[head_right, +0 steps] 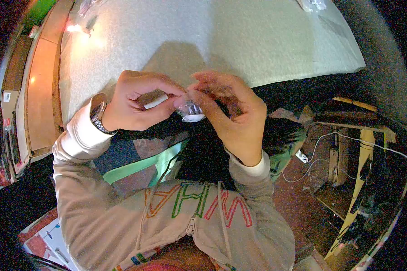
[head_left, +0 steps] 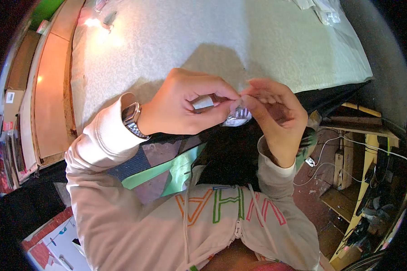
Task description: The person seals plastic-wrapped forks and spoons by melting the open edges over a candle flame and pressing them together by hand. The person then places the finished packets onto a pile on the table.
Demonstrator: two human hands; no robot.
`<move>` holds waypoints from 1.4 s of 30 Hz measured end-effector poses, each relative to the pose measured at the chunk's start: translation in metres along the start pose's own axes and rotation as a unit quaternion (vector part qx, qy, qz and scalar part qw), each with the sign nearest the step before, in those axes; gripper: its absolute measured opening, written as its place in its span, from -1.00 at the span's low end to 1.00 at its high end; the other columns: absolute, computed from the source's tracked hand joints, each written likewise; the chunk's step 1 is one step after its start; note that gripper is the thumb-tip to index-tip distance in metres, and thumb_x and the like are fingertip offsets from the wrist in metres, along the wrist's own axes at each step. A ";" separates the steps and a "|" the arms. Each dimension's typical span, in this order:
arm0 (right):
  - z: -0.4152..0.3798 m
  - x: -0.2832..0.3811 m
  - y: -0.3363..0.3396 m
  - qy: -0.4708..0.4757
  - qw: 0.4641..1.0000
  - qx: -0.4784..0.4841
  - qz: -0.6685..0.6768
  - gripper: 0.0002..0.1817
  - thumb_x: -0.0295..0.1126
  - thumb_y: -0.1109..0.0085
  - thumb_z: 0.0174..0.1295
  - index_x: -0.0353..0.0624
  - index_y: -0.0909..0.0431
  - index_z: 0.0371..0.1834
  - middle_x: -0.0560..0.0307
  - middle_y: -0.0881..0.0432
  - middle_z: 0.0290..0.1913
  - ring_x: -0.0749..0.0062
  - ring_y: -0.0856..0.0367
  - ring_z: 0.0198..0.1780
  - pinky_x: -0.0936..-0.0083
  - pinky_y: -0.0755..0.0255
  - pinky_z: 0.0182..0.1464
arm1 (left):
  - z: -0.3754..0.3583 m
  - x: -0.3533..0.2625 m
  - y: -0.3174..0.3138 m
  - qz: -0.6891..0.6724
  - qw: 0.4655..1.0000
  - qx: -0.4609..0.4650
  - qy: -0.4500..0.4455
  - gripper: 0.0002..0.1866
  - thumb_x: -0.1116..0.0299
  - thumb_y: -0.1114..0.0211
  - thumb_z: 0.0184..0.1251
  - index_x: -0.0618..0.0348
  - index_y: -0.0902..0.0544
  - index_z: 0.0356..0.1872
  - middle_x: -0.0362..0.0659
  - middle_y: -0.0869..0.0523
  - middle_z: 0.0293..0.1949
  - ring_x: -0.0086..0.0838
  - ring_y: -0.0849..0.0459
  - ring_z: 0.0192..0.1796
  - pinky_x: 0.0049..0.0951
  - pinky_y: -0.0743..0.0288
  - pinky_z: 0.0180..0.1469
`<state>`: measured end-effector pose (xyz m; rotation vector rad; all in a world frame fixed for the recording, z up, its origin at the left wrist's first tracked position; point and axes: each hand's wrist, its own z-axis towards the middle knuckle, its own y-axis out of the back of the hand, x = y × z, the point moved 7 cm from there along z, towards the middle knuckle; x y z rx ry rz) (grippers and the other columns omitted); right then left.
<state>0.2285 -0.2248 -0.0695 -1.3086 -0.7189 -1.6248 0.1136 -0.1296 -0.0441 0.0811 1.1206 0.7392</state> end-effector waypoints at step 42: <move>-0.004 0.008 0.005 0.031 0.992 -0.020 -0.124 -0.91 -0.61 -0.25 0.10 -0.31 -0.60 -0.32 0.13 -0.63 -0.37 0.56 -0.57 -0.35 0.65 -0.43 -0.26 | 0.005 -0.006 0.002 0.015 0.999 -0.003 -0.040 -0.91 0.57 -0.33 0.11 0.28 -0.68 -0.33 -0.08 -0.70 -0.39 -0.35 -0.70 -0.35 -0.52 -0.52 -0.28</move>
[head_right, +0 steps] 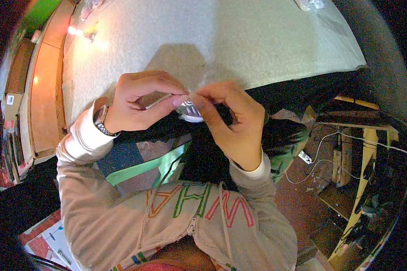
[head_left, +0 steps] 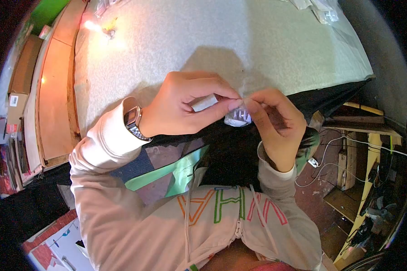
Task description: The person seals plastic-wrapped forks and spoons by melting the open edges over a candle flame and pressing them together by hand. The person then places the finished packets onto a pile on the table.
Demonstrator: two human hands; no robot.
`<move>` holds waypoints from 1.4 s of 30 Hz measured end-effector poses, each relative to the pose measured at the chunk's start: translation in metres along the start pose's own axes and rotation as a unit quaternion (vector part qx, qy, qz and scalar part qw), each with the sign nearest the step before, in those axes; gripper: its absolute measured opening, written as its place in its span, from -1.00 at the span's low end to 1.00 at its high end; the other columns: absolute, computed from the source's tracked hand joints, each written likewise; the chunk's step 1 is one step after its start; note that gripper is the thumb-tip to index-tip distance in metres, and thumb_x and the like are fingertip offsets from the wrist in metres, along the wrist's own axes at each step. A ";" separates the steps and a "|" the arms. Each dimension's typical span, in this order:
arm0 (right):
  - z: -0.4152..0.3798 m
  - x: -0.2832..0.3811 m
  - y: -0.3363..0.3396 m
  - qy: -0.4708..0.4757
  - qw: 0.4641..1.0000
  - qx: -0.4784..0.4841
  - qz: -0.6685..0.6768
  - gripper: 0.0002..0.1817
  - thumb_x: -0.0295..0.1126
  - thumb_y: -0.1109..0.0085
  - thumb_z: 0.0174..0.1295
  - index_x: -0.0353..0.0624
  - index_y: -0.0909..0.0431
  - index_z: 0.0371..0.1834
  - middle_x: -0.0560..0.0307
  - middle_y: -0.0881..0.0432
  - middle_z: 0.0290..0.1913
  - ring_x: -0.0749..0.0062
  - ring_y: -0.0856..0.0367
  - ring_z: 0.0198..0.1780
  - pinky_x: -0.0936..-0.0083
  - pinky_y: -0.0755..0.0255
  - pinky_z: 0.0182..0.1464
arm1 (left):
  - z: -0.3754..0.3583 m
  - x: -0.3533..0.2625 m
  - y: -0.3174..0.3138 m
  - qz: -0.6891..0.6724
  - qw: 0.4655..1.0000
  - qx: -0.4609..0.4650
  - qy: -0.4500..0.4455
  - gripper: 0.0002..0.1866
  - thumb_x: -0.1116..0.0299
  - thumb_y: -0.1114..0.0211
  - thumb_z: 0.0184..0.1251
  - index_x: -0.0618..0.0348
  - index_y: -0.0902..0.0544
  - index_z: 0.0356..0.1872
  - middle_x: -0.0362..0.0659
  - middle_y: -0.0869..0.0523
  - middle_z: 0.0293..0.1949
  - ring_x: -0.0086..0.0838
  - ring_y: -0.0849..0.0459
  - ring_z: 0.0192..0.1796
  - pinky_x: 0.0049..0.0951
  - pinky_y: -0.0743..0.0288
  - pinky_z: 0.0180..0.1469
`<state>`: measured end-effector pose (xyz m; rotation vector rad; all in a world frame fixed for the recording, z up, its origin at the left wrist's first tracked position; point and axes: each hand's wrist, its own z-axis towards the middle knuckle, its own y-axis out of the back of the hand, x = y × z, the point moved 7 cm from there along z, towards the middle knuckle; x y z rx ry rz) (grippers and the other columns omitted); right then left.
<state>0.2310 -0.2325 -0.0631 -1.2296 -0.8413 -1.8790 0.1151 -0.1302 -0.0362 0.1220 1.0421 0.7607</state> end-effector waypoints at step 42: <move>0.004 0.004 -0.002 0.069 0.996 0.037 -0.035 -0.84 -0.62 -0.25 0.08 -0.29 -0.61 -0.25 0.06 -0.65 -0.30 0.41 -0.64 -0.27 0.58 -0.46 -0.18 | -0.002 -0.005 0.003 -0.004 0.999 -0.022 -0.026 -0.93 0.56 -0.32 0.06 0.26 -0.69 -0.39 -0.12 -0.69 -0.46 -0.40 -0.69 -0.42 -0.52 -0.51 -0.36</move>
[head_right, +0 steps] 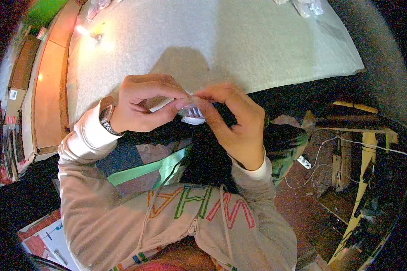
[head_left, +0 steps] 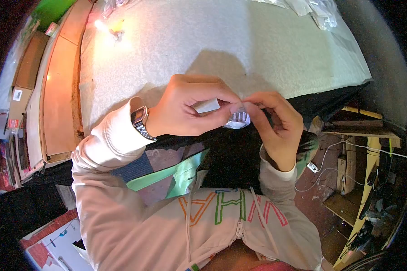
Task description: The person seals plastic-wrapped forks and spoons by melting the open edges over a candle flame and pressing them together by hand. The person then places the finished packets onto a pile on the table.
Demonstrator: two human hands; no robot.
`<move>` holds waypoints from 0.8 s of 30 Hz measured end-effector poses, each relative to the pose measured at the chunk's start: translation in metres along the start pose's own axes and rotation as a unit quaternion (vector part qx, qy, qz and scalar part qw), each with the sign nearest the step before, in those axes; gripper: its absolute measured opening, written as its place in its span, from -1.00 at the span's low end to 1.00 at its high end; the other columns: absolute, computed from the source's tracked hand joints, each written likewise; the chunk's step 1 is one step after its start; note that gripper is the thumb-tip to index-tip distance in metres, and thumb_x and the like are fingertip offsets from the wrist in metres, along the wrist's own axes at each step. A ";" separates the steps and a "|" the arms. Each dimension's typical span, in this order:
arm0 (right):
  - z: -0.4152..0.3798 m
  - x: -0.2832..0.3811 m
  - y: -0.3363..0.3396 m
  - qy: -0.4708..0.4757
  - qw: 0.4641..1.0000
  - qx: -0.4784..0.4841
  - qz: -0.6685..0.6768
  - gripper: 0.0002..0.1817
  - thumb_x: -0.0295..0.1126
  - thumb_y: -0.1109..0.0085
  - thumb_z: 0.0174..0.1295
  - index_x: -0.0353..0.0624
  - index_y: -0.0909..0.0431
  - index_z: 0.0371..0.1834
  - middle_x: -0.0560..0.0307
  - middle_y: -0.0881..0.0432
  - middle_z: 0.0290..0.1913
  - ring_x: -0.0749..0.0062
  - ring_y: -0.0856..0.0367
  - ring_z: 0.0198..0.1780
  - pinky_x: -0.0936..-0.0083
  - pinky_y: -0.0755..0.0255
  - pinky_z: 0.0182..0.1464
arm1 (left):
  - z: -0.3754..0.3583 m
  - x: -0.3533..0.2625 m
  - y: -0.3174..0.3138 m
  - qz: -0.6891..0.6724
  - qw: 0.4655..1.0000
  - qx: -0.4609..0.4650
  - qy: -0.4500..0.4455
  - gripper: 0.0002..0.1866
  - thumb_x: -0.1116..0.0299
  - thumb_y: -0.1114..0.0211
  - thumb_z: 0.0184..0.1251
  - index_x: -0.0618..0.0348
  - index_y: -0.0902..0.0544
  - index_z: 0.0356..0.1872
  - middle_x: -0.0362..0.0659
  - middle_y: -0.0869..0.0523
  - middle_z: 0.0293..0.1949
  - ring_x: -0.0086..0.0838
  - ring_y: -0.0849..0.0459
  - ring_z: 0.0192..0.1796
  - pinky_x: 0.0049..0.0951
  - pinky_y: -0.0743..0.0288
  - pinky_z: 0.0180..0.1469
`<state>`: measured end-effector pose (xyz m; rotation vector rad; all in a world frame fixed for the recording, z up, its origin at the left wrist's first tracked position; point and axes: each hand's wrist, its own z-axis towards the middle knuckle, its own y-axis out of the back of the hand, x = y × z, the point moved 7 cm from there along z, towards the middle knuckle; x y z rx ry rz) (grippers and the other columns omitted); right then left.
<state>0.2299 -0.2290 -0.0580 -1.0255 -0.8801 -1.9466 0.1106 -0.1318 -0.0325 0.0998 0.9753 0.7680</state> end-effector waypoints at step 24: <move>-0.002 -0.002 0.002 -0.013 1.000 -0.028 -0.001 -0.88 -0.63 -0.28 0.03 -0.28 -0.60 -0.34 0.04 -0.64 -0.38 0.37 -0.63 -0.34 0.56 -0.46 -0.24 | 0.001 0.003 -0.002 0.033 0.999 0.015 0.008 -0.90 0.56 -0.34 0.07 0.29 -0.67 -0.35 -0.08 -0.68 -0.43 -0.32 -0.69 -0.38 -0.47 -0.52 -0.33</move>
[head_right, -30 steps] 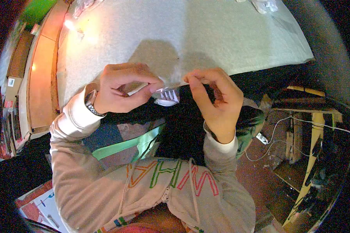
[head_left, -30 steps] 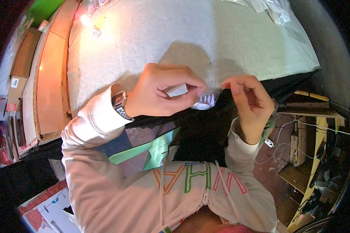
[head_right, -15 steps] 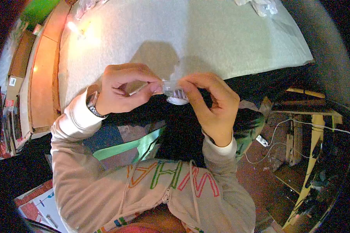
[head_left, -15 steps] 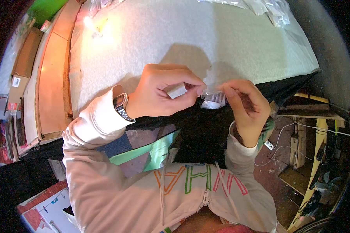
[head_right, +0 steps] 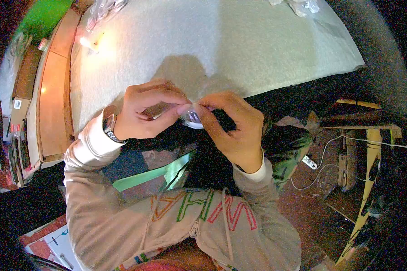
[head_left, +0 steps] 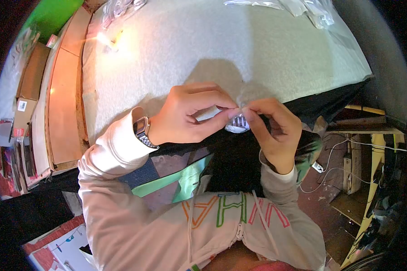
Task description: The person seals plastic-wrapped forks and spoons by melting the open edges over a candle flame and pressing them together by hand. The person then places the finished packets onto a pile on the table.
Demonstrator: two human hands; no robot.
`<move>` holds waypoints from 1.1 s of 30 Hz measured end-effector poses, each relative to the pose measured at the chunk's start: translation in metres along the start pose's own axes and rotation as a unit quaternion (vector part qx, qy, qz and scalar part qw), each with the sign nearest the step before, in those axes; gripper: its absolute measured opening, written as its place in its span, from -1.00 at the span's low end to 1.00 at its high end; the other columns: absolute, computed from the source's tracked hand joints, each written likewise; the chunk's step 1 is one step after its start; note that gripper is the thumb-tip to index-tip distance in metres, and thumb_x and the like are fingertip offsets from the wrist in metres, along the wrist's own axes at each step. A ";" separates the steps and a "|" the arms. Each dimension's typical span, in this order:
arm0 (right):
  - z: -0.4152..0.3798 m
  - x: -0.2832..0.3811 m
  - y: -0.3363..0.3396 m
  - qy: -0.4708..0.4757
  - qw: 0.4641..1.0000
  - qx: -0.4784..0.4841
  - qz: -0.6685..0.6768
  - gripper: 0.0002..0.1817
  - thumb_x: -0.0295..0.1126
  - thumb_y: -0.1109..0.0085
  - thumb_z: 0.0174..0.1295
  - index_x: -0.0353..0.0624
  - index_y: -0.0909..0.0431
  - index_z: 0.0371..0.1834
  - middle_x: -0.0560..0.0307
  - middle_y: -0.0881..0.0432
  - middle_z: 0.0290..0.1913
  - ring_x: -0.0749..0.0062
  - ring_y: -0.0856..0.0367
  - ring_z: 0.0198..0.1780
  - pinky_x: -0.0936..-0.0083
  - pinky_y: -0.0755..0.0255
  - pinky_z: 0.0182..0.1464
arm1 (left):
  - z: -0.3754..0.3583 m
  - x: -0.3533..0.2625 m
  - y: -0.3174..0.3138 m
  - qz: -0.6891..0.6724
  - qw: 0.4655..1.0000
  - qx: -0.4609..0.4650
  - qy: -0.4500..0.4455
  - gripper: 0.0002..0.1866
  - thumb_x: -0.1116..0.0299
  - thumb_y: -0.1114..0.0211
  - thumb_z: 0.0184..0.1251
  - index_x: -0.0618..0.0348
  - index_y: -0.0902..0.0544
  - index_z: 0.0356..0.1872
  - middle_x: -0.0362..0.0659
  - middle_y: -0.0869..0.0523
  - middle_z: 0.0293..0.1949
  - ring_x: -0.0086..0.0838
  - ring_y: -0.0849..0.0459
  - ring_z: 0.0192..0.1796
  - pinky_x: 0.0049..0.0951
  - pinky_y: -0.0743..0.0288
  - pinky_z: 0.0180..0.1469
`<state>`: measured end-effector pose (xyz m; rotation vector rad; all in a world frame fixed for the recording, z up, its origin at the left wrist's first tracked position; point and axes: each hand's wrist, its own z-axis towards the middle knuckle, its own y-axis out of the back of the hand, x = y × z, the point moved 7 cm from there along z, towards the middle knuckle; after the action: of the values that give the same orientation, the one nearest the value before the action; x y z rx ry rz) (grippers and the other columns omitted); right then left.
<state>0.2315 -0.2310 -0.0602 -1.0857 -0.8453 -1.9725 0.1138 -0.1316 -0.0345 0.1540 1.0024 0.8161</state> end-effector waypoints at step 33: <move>-0.001 -0.001 -0.001 0.031 0.999 0.015 -0.003 -0.85 -0.54 -0.30 0.07 -0.24 -0.60 -0.27 0.06 -0.65 -0.30 0.29 -0.65 -0.27 0.51 -0.48 -0.18 | 0.000 -0.003 0.000 -0.018 1.000 0.015 0.002 -0.89 0.61 -0.30 0.05 0.28 -0.68 -0.35 -0.08 -0.69 -0.42 -0.35 -0.68 -0.39 -0.48 -0.52 -0.34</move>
<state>0.2305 -0.2311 -0.0616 -1.0003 -0.8438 -1.9811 0.1128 -0.1337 -0.0321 0.1595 1.0188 0.7682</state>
